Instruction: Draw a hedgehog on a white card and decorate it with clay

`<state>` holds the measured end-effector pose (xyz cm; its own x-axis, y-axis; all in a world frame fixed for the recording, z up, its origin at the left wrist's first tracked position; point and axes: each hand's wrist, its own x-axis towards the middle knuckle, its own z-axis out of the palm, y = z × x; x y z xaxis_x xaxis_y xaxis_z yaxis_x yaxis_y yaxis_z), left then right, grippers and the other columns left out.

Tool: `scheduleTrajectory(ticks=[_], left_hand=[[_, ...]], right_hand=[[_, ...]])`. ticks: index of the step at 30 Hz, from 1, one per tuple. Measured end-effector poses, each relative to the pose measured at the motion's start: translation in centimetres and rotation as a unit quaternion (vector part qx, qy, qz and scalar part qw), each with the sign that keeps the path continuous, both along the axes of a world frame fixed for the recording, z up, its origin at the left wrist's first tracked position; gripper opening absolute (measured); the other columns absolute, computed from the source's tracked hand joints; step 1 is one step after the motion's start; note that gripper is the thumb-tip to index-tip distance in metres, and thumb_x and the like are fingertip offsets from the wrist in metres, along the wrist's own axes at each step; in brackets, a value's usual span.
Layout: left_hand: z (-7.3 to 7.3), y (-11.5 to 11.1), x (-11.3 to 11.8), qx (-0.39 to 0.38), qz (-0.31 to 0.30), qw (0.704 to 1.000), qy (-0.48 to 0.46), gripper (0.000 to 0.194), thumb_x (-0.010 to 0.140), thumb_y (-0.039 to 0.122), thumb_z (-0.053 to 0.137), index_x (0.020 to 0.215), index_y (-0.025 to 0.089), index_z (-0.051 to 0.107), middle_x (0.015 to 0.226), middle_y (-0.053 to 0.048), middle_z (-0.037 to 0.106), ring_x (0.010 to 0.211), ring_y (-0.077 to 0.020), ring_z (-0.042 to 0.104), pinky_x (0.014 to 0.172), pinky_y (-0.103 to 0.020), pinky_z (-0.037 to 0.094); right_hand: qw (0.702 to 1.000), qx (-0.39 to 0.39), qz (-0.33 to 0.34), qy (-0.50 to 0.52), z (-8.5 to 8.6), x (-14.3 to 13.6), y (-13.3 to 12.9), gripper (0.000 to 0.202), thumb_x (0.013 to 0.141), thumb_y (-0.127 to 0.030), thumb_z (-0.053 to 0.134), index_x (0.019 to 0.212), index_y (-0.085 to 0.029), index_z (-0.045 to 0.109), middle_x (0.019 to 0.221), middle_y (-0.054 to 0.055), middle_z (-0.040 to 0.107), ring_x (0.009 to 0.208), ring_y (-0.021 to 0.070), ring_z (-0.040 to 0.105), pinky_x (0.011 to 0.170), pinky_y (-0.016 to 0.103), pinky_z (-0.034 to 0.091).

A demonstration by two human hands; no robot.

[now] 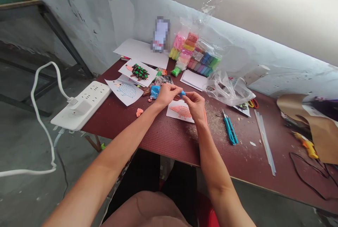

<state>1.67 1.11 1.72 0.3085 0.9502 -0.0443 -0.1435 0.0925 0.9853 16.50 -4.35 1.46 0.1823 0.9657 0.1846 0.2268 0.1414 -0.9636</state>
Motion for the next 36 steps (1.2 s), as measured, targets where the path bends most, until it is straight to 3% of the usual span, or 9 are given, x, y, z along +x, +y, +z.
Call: scheduleTrajectory(ticks=[5,10,17,20,23,28,33,36], left_hand=[[-0.7,-0.3,1.4,0.001,-0.011,0.999,-0.049,0.019,0.085,0.030,0.081,0.086,0.012,0.080,0.079,-0.004,0.078,0.070,-0.0144,0.073,0.074,-0.030,0.065],[-1.6,0.1,0.7,-0.006,-0.013,0.997,-0.071,0.020,0.079,0.027,0.085,0.091,0.011,0.081,0.084,-0.005,0.079,0.071,-0.0148,0.073,0.075,-0.034,0.066],[-1.1,-0.2,-0.4,-0.004,-0.100,0.994,-0.053,0.021,0.088,0.024,0.080,0.104,0.011,0.078,0.086,-0.007,0.079,0.079,-0.0171,0.076,0.084,-0.039,0.066],[-0.9,-0.3,-0.6,-0.007,-0.128,0.990,-0.058,0.020,0.093,0.031,0.076,0.096,0.012,0.079,0.084,-0.008,0.079,0.080,-0.0182,0.077,0.085,-0.039,0.066],[-0.9,-0.2,-0.7,-0.007,-0.120,0.991,-0.062,0.019,0.092,0.031,0.077,0.094,0.012,0.079,0.085,-0.008,0.080,0.080,-0.0180,0.078,0.085,-0.037,0.066],[-0.8,-0.5,-0.5,-0.009,-0.109,0.992,-0.068,0.020,0.092,0.019,0.075,0.111,0.011,0.075,0.087,-0.007,0.079,0.075,-0.0154,0.077,0.081,-0.035,0.066],[-0.3,-1.2,-0.2,-0.001,-0.192,0.978,-0.083,0.020,0.095,0.025,0.072,0.110,0.012,0.077,0.096,-0.010,0.080,0.080,-0.0156,0.077,0.086,-0.036,0.065],[-0.4,-1.4,0.0,0.010,-0.227,0.969,-0.097,0.025,0.087,0.029,0.082,0.106,0.012,0.078,0.096,-0.009,0.079,0.083,-0.0159,0.077,0.090,-0.037,0.064]], right_hand=[[0.998,0.011,-0.058,-0.034,-0.5,0.3,-0.2,0.033,0.077,-0.051,0.078,0.086,-0.020,0.073,0.078,0.002,0.073,0.073,0.0159,0.064,0.071,0.032,0.055],[1.000,-0.011,-0.012,-0.005,0.1,0.6,-1.0,0.031,0.078,-0.050,0.079,0.088,-0.021,0.075,0.081,0.002,0.075,0.075,0.0161,0.066,0.072,0.032,0.055],[0.999,0.008,-0.036,-0.022,0.6,0.4,-1.6,0.031,0.080,-0.051,0.079,0.084,-0.021,0.074,0.079,0.002,0.075,0.073,0.0162,0.067,0.073,0.033,0.056],[0.996,0.028,-0.060,-0.067,0.6,0.3,-1.7,0.027,0.084,-0.048,0.074,0.085,-0.021,0.074,0.080,0.002,0.074,0.072,0.0156,0.064,0.071,0.032,0.053],[0.993,0.038,-0.068,-0.087,0.4,0.3,-1.7,0.026,0.087,-0.047,0.072,0.092,-0.021,0.075,0.083,0.002,0.073,0.072,0.0149,0.061,0.070,0.031,0.052],[0.993,0.054,-0.069,-0.084,0.2,0.4,-1.6,0.024,0.087,-0.047,0.074,0.090,-0.023,0.077,0.092,0.003,0.071,0.080,0.0159,0.062,0.076,0.033,0.053],[0.989,0.079,-0.100,-0.077,0.3,0.4,-1.7,0.024,0.087,-0.044,0.072,0.078,-0.022,0.070,0.093,0.005,0.069,0.088,0.0186,0.064,0.082,0.036,0.054],[0.985,0.097,-0.111,-0.084,0.3,0.3,-1.8,0.021,0.087,-0.041,0.073,0.078,-0.022,0.071,0.093,0.005,0.069,0.089,0.0187,0.064,0.083,0.037,0.054]])
